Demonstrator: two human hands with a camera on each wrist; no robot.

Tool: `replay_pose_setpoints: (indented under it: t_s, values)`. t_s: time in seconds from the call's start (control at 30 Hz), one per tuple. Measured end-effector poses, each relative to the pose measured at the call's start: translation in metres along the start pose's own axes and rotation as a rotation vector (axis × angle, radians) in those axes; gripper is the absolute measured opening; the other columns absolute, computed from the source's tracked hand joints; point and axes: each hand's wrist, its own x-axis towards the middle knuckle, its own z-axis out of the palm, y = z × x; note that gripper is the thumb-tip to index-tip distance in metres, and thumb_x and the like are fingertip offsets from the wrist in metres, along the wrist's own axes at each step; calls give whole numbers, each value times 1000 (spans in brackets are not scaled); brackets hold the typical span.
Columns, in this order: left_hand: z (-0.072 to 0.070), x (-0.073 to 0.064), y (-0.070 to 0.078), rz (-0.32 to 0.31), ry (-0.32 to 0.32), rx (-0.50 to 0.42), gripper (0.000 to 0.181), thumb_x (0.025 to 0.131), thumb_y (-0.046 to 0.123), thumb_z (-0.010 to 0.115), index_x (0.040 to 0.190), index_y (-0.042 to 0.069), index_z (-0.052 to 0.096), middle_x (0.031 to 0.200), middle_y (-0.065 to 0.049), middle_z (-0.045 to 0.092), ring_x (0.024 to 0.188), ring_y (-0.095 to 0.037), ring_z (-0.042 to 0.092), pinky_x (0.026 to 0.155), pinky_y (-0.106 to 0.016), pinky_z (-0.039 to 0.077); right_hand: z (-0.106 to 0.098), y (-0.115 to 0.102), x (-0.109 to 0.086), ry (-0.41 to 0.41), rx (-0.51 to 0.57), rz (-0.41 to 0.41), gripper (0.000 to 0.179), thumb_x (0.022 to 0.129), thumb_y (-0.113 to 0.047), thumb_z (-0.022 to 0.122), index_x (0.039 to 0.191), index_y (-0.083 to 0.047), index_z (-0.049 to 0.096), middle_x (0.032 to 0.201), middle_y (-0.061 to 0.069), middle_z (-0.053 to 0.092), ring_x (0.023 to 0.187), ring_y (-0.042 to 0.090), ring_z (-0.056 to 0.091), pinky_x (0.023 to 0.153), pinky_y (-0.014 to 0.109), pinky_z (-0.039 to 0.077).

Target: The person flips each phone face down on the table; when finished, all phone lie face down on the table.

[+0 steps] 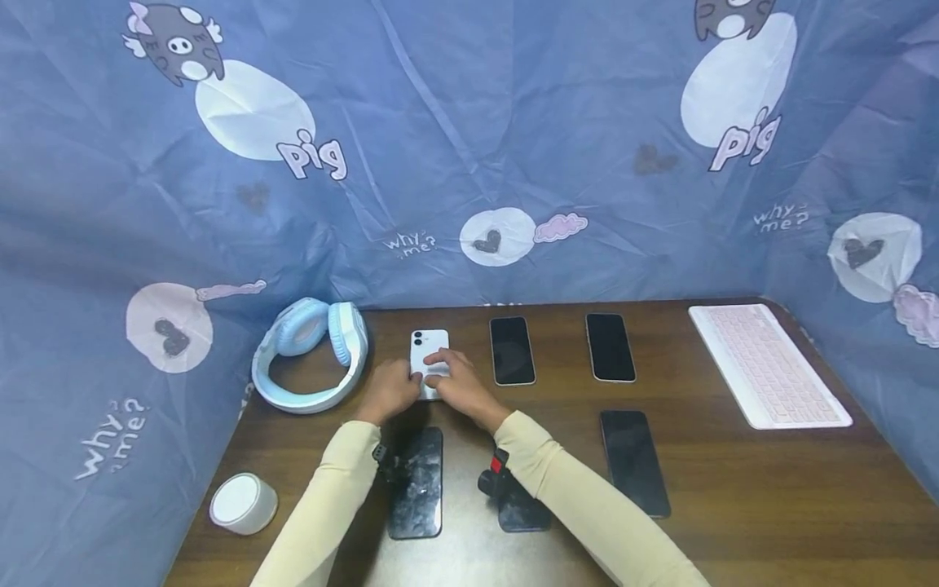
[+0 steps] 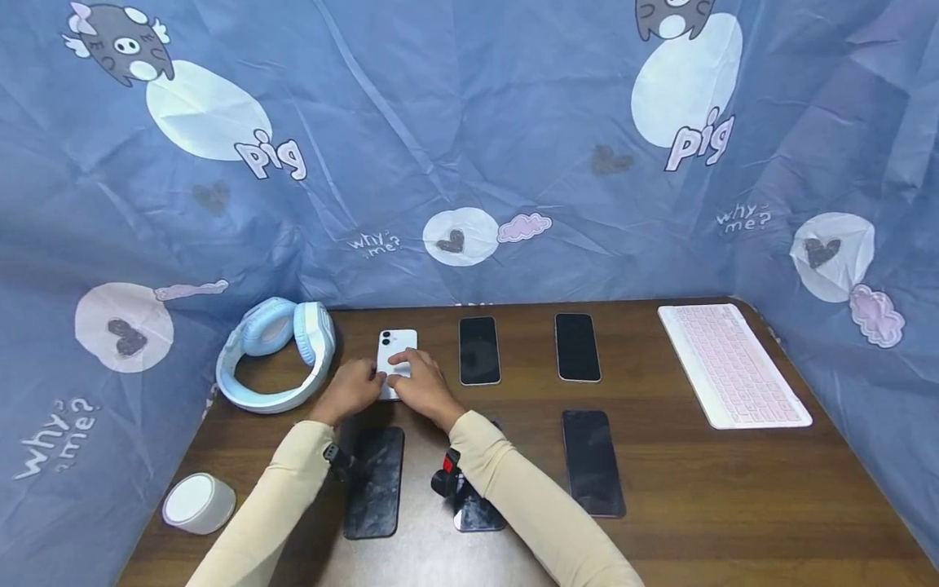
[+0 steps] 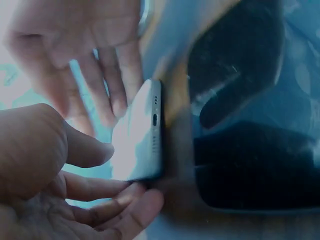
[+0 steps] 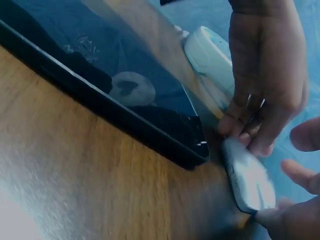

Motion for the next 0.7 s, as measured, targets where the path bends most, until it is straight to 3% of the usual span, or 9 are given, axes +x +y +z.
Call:
replay_pose_setpoints:
  t_s: [0.1, 0.2, 0.3, 0.4, 0.5, 0.6, 0.7]
  values:
    - [2, -1, -1, 21, -1, 31, 30, 94, 15, 59, 76, -7, 67, 84, -28, 64, 92, -48, 57, 81, -55, 45, 0, 1, 0, 21, 22, 9, 36, 86, -14, 65, 121, -7, 67, 141, 17, 49, 136, 31, 41, 111, 48, 32]
    - [2, -4, 3, 7, -7, 62, 34, 95, 18, 59, 79, -10, 68, 88, -30, 64, 97, -48, 55, 84, -55, 45, -7, 2, -1, -19, 72, 25, 37, 89, -16, 63, 124, -6, 64, 139, 18, 50, 133, 33, 44, 109, 48, 34]
    - [3, -3, 18, 2, -4, 119, 39, 95, 22, 60, 88, -15, 67, 94, -33, 62, 100, -49, 55, 88, -56, 44, -29, -2, -3, -48, 119, 32, 38, 94, -16, 59, 131, -5, 60, 137, 21, 51, 127, 35, 49, 105, 49, 39]
    - [4, 1, 40, 18, 19, 142, 44, 96, 24, 61, 98, -19, 64, 101, -36, 58, 104, -51, 52, 93, -56, 43, -61, -7, -7, 14, 114, 38, 37, 98, -16, 56, 134, -7, 59, 134, 19, 54, 121, 33, 55, 98, 47, 44]
    - [7, 9, 63, 66, 25, 68, 39, 97, 22, 61, 96, -16, 64, 103, -35, 56, 105, -50, 51, 95, -56, 42, -93, -7, -11, 107, 73, 61, 36, 98, -17, 57, 133, -7, 59, 133, 18, 55, 116, 32, 57, 93, 47, 46]
    - [15, 16, 85, 107, -45, -45, 34, 101, 23, 58, 89, -8, 66, 107, -30, 57, 110, -47, 51, 96, -55, 43, -119, 0, -17, 154, 41, 132, 38, 100, -23, 56, 135, -7, 57, 138, 18, 52, 123, 35, 52, 99, 51, 43]
    - [30, 23, 102, 120, -119, -152, 36, 102, 25, 56, 100, -9, 67, 115, -28, 58, 116, -44, 51, 98, -54, 43, -134, 12, -21, 137, 50, 220, 43, 102, -26, 53, 139, -5, 53, 143, 19, 49, 131, 37, 47, 104, 54, 39]
